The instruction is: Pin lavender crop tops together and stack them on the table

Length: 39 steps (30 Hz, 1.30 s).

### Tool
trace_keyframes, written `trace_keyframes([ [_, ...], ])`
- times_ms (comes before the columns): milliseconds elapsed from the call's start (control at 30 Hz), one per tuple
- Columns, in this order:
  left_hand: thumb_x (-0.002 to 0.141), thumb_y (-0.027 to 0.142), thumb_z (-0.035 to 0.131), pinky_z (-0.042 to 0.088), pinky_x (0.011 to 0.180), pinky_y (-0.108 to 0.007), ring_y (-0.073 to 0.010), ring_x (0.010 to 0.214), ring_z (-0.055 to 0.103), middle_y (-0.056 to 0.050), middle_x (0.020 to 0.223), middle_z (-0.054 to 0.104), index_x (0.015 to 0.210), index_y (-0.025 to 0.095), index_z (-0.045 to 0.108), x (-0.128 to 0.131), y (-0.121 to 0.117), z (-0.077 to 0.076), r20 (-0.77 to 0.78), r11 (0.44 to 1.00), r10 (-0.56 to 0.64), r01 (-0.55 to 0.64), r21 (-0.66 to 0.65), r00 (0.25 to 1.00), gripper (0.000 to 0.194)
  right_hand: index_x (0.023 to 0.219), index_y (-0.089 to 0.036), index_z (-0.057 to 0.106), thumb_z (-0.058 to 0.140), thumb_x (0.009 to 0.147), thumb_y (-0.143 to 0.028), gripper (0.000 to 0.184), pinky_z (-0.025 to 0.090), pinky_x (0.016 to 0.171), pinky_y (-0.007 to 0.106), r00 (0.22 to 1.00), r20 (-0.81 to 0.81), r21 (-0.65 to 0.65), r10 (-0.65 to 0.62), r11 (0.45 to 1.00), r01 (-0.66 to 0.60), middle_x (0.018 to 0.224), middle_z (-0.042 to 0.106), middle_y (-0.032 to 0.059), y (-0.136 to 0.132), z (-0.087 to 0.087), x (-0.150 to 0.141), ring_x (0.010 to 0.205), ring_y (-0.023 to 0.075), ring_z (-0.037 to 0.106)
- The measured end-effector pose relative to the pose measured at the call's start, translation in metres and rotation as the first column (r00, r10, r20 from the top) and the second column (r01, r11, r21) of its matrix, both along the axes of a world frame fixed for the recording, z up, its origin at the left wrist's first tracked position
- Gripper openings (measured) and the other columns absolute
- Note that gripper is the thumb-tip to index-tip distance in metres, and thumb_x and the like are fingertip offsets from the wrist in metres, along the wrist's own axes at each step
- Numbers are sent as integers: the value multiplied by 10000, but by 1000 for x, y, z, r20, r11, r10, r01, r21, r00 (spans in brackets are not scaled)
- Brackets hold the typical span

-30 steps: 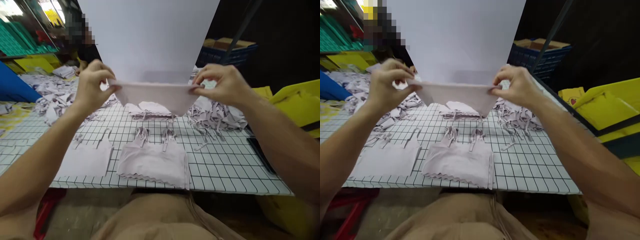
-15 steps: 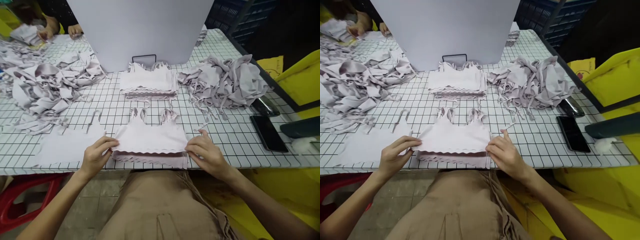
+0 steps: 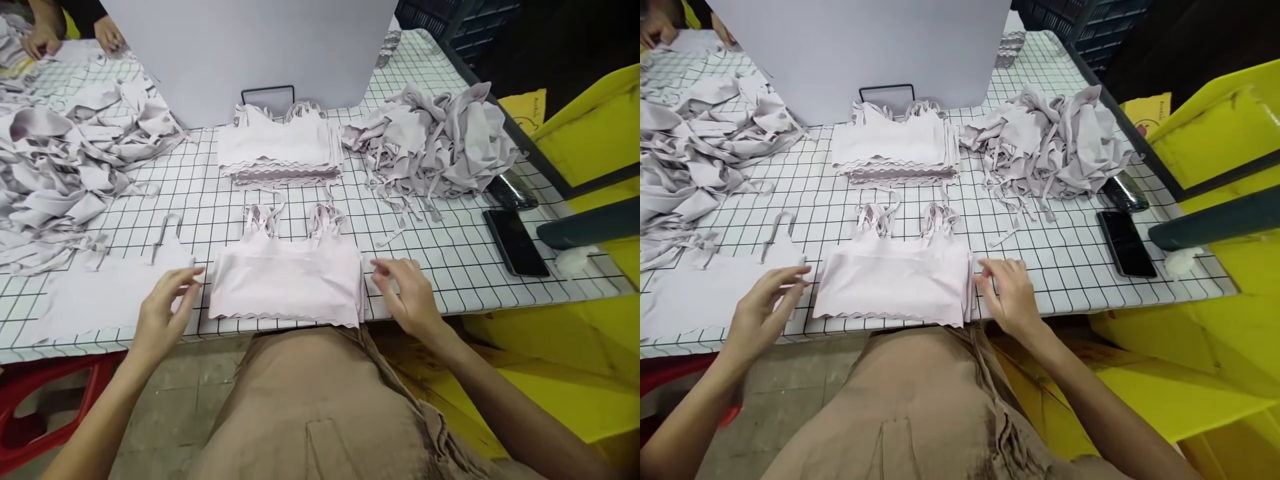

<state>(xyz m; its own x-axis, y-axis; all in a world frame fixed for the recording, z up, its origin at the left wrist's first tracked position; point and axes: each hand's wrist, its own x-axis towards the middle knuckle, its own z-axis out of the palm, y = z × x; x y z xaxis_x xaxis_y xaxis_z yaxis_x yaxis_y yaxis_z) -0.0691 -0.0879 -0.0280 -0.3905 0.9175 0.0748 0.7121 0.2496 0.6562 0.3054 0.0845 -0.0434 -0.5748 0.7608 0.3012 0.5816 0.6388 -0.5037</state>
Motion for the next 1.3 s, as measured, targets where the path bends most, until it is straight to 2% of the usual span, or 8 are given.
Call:
trace_keyframes([
  [133, 829, 585, 639, 571, 700, -364, -209, 768, 647, -93, 1012, 664, 1302, 155, 576, 4, 24, -8, -55, 974, 160, -167, -154, 986, 642, 1046, -179, 627, 526, 876, -689, 548, 390, 853, 562, 942, 233, -46, -240, 965, 257, 825, 667, 94, 15, -12, -26, 878, 329, 565],
  [267, 819, 515, 693, 539, 841, -411, -258, 967, 613, -131, 1153, 585, 1266, 163, 605, 18, 39, -16, -229, 984, 176, -165, 68, 957, 576, 1075, -181, 584, 534, 857, -710, 574, 363, 833, 497, 945, 119, 31, -304, 953, 302, 1005, 655, 135, 9, -22, -44, 938, 329, 538],
  [367, 874, 412, 664, 499, 898, -408, -253, 1000, 590, -94, 1067, 615, 1210, 195, 639, 24, 44, -21, -258, 984, 132, -95, 152, 957, 400, 1014, -212, 582, 557, 889, -628, 436, 338, 787, 435, 958, 74, 28, -276, 961, 275, 888, 642, 83, 4, -25, -41, 878, 292, 525],
  [567, 905, 305, 621, 460, 703, -307, -167, 724, 543, -12, 744, 600, 820, 188, 668, 25, 57, -26, -80, 950, 190, -163, 266, 979, 152, 821, -219, 609, 539, 958, -426, 257, 322, 772, 406, 975, 18, 69, -220, 973, 218, 741, 605, 46, 13, -25, -42, 843, 260, 506],
  [967, 815, 405, 705, 445, 623, -291, -123, 619, 468, 25, 713, 536, 952, 196, 712, 19, 65, -31, 172, 928, 338, -358, 101, 925, 250, 718, -216, 538, 573, 928, -365, 260, 337, 812, 422, 964, 53, 22, -260, 966, 259, 717, 610, 33, 18, -15, -41, 849, 253, 501],
  [1133, 872, 378, 674, 521, 901, -456, -275, 996, 623, -91, 1020, 635, 1149, 207, 686, 37, 66, -20, -152, 944, 253, -210, 253, 956, 325, 984, -211, 636, 454, 983, -361, 236, 332, 994, 565, 944, 130, 113, -302, 951, 288, 1022, 689, 110, 21, -5, -53, 1029, 321, 562],
  [1200, 936, 360, 599, 429, 1084, -533, -346, 1339, 480, -161, 1378, 534, 1405, 217, 529, 57, 63, -19, -297, 964, 113, -32, 263, 948, 496, 1340, -177, 530, 370, 1014, -379, 416, 241, 1109, 618, 958, 230, 132, -172, 981, 145, 1357, 588, 168, 11, -4, -59, 1282, 356, 486],
  [1300, 988, 399, 502, 225, 1216, -597, -355, 1524, 211, -174, 1606, 322, 1608, 204, 124, 86, 58, -27, -430, 981, -144, 185, 54, 891, 752, 1581, -167, 194, 346, 1009, -504, 681, 209, 1140, 656, 928, 364, 83, 74, 990, -112, 1590, 349, 181, -3, -11, -58, 1483, 364, 274],
])
